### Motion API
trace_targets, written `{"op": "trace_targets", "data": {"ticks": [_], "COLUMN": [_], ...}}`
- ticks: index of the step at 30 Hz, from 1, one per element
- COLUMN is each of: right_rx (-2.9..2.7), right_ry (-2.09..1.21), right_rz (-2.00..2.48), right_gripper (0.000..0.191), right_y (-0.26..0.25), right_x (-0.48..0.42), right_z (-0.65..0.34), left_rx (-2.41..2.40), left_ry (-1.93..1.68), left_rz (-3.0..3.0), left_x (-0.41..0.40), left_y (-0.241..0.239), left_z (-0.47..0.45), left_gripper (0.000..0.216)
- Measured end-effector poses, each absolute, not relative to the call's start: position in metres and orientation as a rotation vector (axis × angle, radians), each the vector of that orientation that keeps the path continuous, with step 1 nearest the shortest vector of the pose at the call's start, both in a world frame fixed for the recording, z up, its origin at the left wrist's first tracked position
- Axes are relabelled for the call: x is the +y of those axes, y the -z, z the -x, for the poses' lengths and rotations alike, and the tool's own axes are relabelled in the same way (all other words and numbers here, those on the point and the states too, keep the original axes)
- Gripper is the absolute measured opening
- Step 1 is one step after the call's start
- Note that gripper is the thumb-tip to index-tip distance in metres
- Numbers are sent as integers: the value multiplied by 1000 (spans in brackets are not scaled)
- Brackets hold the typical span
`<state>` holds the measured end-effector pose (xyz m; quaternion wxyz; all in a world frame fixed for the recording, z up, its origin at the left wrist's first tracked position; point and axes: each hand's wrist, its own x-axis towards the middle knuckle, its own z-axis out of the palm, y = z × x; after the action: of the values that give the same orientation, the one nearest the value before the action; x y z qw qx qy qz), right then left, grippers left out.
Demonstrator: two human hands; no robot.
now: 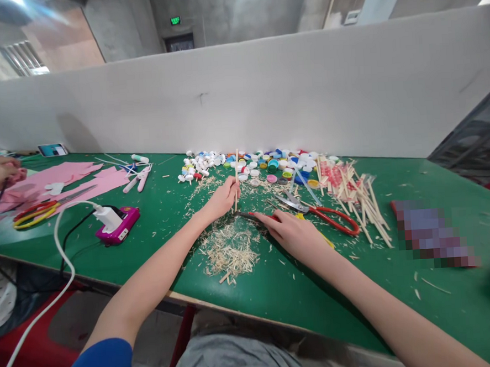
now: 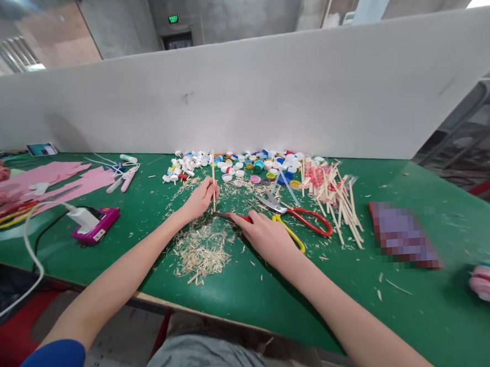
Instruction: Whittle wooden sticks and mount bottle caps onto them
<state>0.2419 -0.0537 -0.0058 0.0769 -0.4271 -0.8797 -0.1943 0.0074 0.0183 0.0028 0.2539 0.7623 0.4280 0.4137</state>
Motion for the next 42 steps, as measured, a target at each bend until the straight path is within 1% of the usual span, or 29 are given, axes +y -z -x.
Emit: {"op": "trace_targets", "data": {"ticks": [6, 10, 15, 21, 31, 36, 42], "right_rx": [-2609, -2595, -2609, -2663, -2566, -2597, -2609], "right_ry": [684, 689, 627, 580, 623, 532, 230], "right_rz": [1333, 1371, 1368, 1205, 1209, 1131, 1216], "right_gripper": [55, 58, 52, 44, 45, 45, 49], "right_y": [2, 0, 0, 4, -1, 0, 3], "right_x": [-55, -57, -56, -54, -56, -55, -55], "right_z": [-242, -238, -236, -239, -238, -236, -234], "left_rx": [1149, 1129, 1109, 1111, 1080, 1075, 1103], "left_ry": [-1121, -1146, -1139, -1124, -1162, -1177, -1170], "left_rz": [-2070, -2114, -2121, -2103, -2126, -2110, -2076], "left_x": [21, 21, 21, 19, 22, 22, 21], "left_y": [-2, -2, -3, -4, -1, -1, -2], "left_z": [-7, -6, -6, -5, -5, -5, -7], "left_gripper": [24, 24, 22, 24, 25, 25, 24]}}
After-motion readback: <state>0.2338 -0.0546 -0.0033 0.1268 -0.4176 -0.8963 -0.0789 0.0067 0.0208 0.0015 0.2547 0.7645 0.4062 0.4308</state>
